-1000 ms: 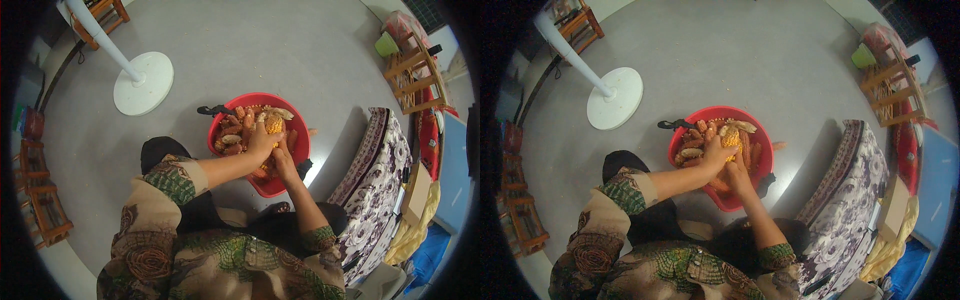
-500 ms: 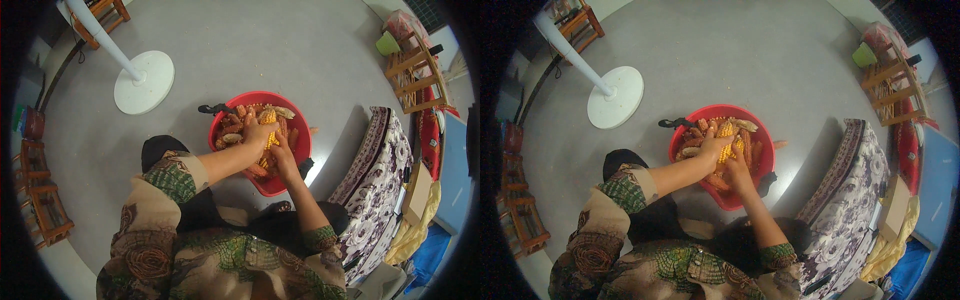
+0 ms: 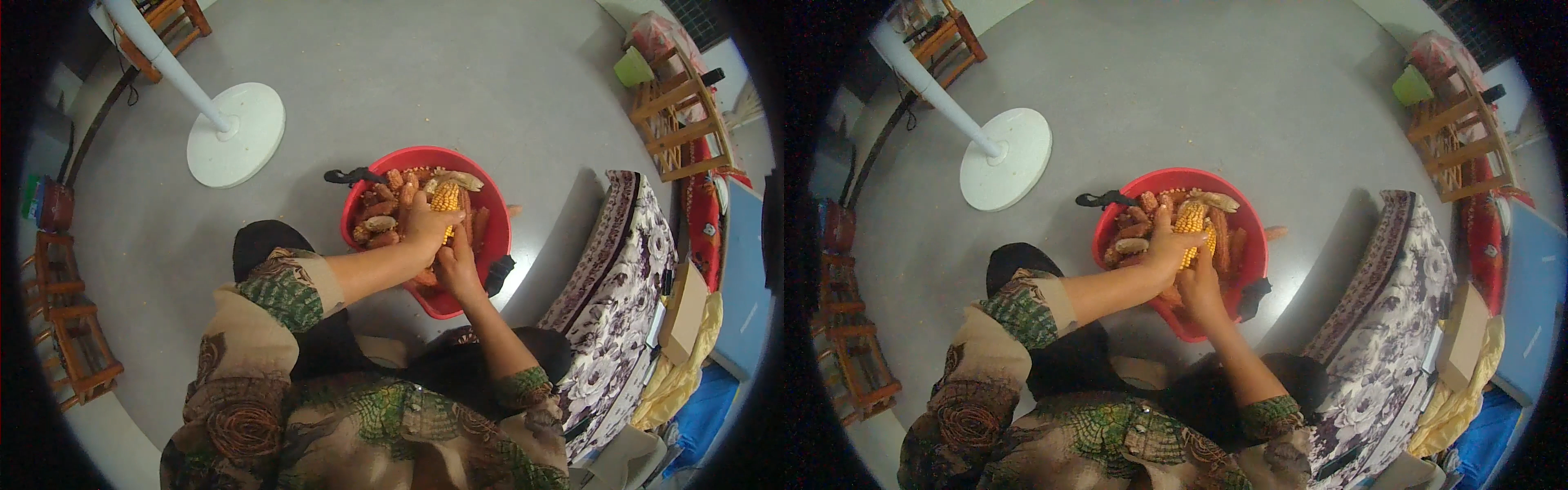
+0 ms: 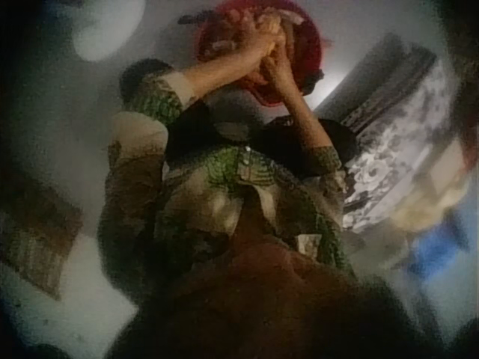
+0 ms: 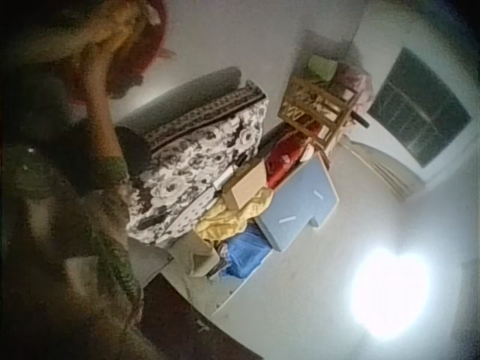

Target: The person removes kernels from corn cobs by hand into a bucket.

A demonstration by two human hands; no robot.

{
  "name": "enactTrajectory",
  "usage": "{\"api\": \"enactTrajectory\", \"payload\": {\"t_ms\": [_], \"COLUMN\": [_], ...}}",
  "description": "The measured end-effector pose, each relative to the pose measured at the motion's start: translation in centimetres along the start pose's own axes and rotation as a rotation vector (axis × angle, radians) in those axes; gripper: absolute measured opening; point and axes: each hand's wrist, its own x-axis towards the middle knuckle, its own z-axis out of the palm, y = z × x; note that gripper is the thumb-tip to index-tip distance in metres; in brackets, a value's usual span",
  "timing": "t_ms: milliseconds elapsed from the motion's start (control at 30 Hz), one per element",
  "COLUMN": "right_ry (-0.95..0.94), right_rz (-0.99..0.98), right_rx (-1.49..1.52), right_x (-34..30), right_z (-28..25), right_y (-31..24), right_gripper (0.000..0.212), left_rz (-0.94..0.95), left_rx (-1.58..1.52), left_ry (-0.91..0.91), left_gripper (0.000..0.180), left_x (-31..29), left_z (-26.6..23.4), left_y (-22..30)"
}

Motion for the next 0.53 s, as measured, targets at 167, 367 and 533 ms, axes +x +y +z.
{"api": "enactTrajectory", "payload": {"t_ms": [167, 367, 533], "right_ry": [-0.161, -0.168, -0.077], "right_rz": [0.259, 0.174, -0.061], "right_rx": [0.635, 0.499, 0.32], "right_x": [-0.2, -0.3, 0.1], "right_z": [-1.2, -0.8, 0.3], "right_y": [-1.0, -1.5, 1.5], "right_gripper": [0.06, 0.051, 0.051], "left_rz": [-0.111, -0.031, -0.016], "left_rx": [-0.041, 0.18, 0.242], "left_ry": [0.024, 0.023, -0.004], "left_gripper": [0.049, 0.054, 0.061], "left_x": [0.8, -0.8, 0.1], "left_z": [-0.3, 0.1, -0.7], "left_y": [0.4, 1.7, -1.1]}}
